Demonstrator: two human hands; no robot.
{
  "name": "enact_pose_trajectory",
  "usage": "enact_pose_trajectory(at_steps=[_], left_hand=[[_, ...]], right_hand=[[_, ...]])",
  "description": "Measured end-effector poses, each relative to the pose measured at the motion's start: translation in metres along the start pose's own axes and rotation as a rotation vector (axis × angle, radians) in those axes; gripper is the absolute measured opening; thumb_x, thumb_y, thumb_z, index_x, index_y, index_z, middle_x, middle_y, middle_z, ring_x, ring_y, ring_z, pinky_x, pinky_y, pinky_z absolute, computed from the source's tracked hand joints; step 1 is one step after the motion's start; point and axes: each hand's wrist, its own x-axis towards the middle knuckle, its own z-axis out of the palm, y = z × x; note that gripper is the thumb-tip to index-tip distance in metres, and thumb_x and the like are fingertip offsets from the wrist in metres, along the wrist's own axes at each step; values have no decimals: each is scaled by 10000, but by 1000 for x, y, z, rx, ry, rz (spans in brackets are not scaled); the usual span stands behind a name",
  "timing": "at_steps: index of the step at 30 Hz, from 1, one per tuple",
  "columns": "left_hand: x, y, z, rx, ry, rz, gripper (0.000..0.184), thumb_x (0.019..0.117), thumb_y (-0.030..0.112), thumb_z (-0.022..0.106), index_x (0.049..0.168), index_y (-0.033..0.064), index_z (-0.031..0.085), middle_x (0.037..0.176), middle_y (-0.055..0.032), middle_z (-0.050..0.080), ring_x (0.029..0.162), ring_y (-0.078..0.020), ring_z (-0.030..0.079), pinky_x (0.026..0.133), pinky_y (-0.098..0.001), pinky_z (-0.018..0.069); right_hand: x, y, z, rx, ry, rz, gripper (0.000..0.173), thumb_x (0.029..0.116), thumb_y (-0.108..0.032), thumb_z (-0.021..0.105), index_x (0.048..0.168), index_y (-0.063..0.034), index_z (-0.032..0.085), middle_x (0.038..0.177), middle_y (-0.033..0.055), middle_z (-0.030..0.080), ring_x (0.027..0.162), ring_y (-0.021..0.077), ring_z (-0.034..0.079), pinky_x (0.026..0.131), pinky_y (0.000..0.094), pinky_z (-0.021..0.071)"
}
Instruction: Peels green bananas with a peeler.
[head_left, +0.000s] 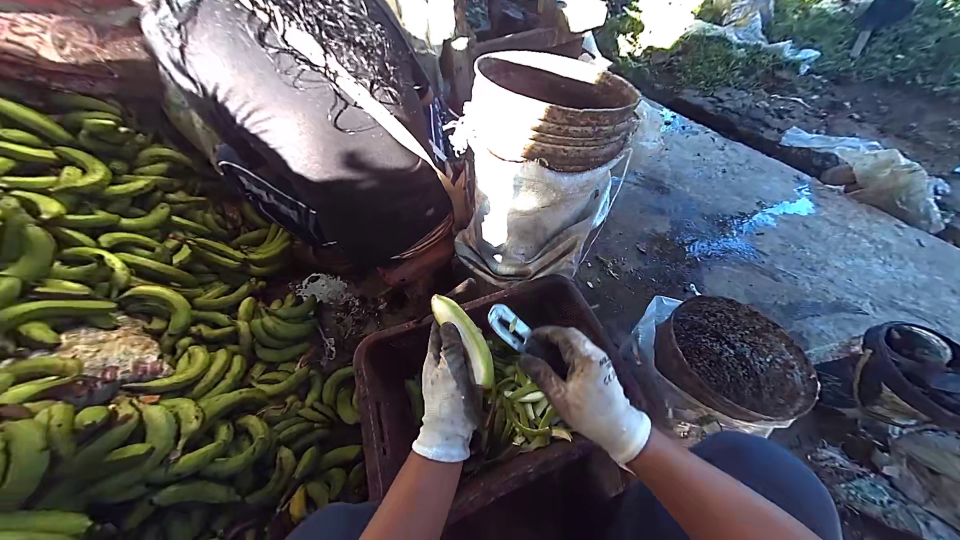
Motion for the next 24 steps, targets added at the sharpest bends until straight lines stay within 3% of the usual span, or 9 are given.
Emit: enact_pose_trajectory(at_steps=[2,5,9,13,16,18,19,21,24], left_hand=[[2,0,1,39,111,18,504,1107,336,365,1529,60,381,1168,-107,656,953,-128,681,840,-319,591],[4,3,2,-109,188,-27,448,1119,305,354,1504,76,386,1114,-142,651,886,-194,686,767,-364,600],[1,5,1,-134,158,-51,447,1121,297,341,1511,81,374,1096,-131,651,874,-192,689,755,-361,604],[-8,16,1,-51,-210,-45,431,1119,269,316,1443,25,461,1056,-131,686,880,-200,696,772,-363,613],[-14,27,0,23,-511,-198,482,1099,323,376,1511,83,446,1184,-131,684,992,-204,699,865,-370,605],[-13,27,0,5,-580,-291,586,1060,439,470,1546,119,402,1167,-136,681,950,-216,701,806,-374,613],[-11,25,-1,-50,-583,-306,683,1004,485,571,1537,100,386,1107,-161,677,887,-241,697,744,-385,614],[-6,21,-2,-159,-505,-277,704,968,409,639,1509,46,375,1126,-207,677,929,-295,706,779,-425,620],[2,14,-2,-416,-277,-285,412,1098,239,404,1448,21,413,1255,-224,655,1085,-321,690,908,-461,590]], right_hand=[[-13,-6,16,1,-57,-53,497,952,-524,662,1248,-127,703,1139,37,708,1043,119,677,912,357,585],[-24,-7,31,-60,-95,-150,473,953,-510,663,1223,-125,714,1113,56,715,1031,149,685,896,358,588],[-16,2,32,-107,-81,-242,446,954,-500,661,1215,-144,730,1081,66,717,1013,171,683,883,364,580],[18,12,10,-49,-104,-176,434,974,-474,654,1262,-157,727,1143,49,720,1054,149,681,937,391,576],[52,29,-17,-141,-94,-30,402,991,-492,611,1257,-217,735,1149,19,724,1056,164,686,933,464,569],[64,39,-32,-175,-96,109,425,994,-525,594,1272,-230,722,1211,26,711,1112,190,672,980,516,537],[64,40,-35,-160,-78,152,443,987,-548,592,1269,-229,718,1213,25,709,1109,188,671,982,518,534],[56,36,-34,-116,-30,170,483,963,-590,597,1257,-226,712,1178,13,714,1068,163,678,954,488,551],[33,24,-20,-56,5,77,509,961,-566,618,1270,-168,690,1160,8,721,1060,116,681,959,407,567]])
